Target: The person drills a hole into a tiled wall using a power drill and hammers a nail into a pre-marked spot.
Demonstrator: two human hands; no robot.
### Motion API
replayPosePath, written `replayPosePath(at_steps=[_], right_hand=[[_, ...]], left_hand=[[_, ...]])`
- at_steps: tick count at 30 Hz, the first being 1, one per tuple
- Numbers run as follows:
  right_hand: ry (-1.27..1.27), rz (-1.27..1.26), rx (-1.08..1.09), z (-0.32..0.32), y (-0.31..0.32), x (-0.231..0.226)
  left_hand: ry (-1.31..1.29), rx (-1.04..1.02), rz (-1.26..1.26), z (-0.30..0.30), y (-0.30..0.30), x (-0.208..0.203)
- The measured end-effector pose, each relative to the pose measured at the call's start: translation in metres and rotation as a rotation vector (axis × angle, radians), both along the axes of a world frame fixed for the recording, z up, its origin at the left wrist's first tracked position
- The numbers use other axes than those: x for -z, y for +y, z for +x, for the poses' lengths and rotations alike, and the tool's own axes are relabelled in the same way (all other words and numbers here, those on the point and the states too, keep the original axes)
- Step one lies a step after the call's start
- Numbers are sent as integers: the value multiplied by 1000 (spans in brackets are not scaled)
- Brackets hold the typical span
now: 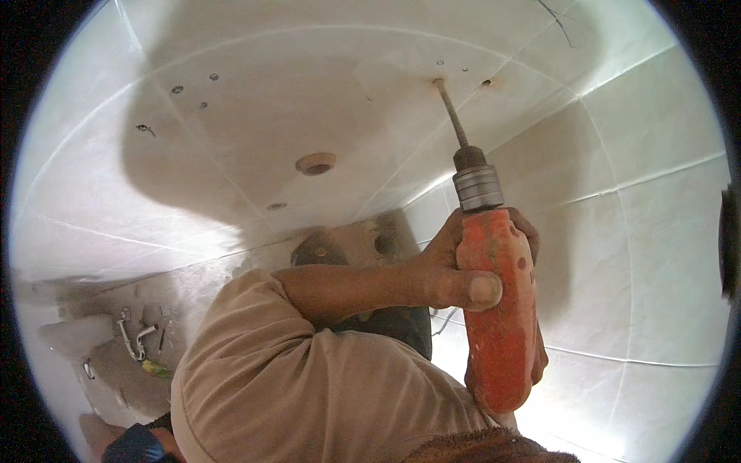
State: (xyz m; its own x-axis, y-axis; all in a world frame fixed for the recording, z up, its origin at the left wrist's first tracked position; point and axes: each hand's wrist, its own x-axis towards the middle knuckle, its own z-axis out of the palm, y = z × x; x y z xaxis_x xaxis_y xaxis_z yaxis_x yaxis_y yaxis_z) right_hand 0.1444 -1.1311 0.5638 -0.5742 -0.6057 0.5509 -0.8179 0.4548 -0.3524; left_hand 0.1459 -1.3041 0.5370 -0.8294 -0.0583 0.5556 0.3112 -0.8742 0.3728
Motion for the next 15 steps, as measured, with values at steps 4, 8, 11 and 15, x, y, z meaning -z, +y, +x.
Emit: replayPosePath(at_steps=[4,8,11,15], right_hand=[[11,12,18,0,3,-4],[24,6,26,6,16,1],[19,-9,-13,2,9,-4],[37,-20,-21,8,6,0]], left_hand=[[26,-39,71,-7,9,3],[84,-73,117,-20,14,13],[-17,38,81,-16,7,30],[196,106,106,-43,13,53]])
